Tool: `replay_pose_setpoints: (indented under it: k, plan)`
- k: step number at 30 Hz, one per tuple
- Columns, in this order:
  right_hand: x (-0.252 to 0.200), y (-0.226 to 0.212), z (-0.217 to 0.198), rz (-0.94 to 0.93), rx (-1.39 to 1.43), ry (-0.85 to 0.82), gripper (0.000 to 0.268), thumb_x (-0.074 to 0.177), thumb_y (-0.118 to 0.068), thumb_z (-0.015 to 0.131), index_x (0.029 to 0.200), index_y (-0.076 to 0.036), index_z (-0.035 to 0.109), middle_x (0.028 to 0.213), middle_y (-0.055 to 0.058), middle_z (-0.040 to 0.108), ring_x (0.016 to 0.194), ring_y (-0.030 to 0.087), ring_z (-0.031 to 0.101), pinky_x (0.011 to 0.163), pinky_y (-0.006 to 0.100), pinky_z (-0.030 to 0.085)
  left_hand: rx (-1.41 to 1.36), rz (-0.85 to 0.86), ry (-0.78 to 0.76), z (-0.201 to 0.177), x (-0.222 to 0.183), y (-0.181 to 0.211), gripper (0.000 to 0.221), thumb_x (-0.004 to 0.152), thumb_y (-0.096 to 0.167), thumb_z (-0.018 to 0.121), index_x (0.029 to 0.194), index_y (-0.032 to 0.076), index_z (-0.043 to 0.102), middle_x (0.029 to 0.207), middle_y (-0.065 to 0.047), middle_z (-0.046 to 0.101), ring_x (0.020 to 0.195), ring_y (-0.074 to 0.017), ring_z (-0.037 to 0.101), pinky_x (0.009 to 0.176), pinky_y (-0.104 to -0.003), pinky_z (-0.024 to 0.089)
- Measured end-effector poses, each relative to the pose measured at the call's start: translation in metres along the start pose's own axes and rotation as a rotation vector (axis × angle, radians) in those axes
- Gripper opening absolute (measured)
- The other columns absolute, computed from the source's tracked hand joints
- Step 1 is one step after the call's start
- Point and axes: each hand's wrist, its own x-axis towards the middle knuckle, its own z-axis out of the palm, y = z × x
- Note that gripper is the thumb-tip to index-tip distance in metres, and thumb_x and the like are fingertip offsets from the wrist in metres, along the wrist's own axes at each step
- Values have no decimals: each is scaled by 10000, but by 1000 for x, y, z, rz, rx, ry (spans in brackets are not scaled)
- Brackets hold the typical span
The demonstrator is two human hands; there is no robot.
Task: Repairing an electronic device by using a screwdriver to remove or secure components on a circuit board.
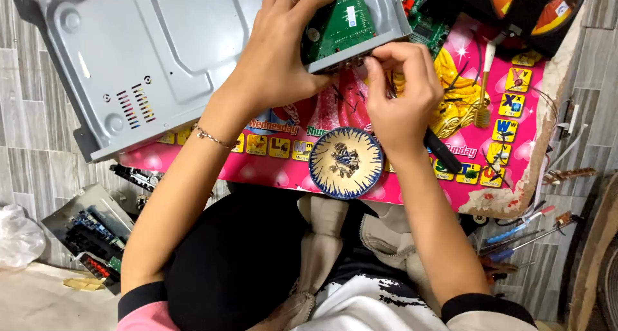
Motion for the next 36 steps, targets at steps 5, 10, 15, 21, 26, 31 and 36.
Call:
replay_pose_setpoints:
  k: [5,10,15,21,26,31,36]
  plan:
    - [-2,0,0,49,28,-1,127,992,125,745,1023,43,653,977,159,647,837,259,641,755,350,553,82,-56,-24,4,-2,2,859,633,216,937,1350,25,503,1260,-184,486,1184,-398,446,858,-528,466]
    - [0,-2,0,15,-5,-1,112,993,136,730,1019,53,660,960,166,654,813,266,642,734,359,546,404,-133,-51,17,-3,8,943,478,95,819,1350,83,460,1252,-118,492,1095,-359,465,664,-496,469]
    - [0,-4,2,-120,-58,1,96,1001,175,666,982,82,652,942,199,646,827,306,620,729,379,536,517,-105,-10,22,-2,8,854,504,105,804,1300,74,497,1235,-119,521,1127,-352,488,712,-468,474]
    - [10,-4,-7,-145,-47,-55,132,976,194,679,963,63,668,923,193,675,849,331,646,792,417,523,423,-158,-14,22,6,12,850,438,-42,770,1246,24,517,1232,-154,465,1076,-385,460,599,-516,513]
    - [32,-24,-20,-155,-7,-55,141,987,201,726,955,66,705,928,200,684,836,292,649,736,371,519,290,-123,39,-5,15,17,724,456,-10,775,1149,-16,565,1129,-172,478,1005,-383,448,681,-509,493]
    - [54,-43,-32,-137,25,-62,141,977,209,759,948,76,722,935,200,697,844,272,669,736,341,555,185,-126,10,-31,27,19,695,485,12,774,1153,-39,586,1112,-214,496,1036,-399,454,813,-465,507]
    - [61,-54,-34,-101,38,-41,138,978,176,764,939,51,721,895,158,700,795,221,657,697,306,554,146,-139,-49,-42,31,20,696,523,126,831,1157,-47,602,1057,-190,509,1039,-376,462,803,-429,514]
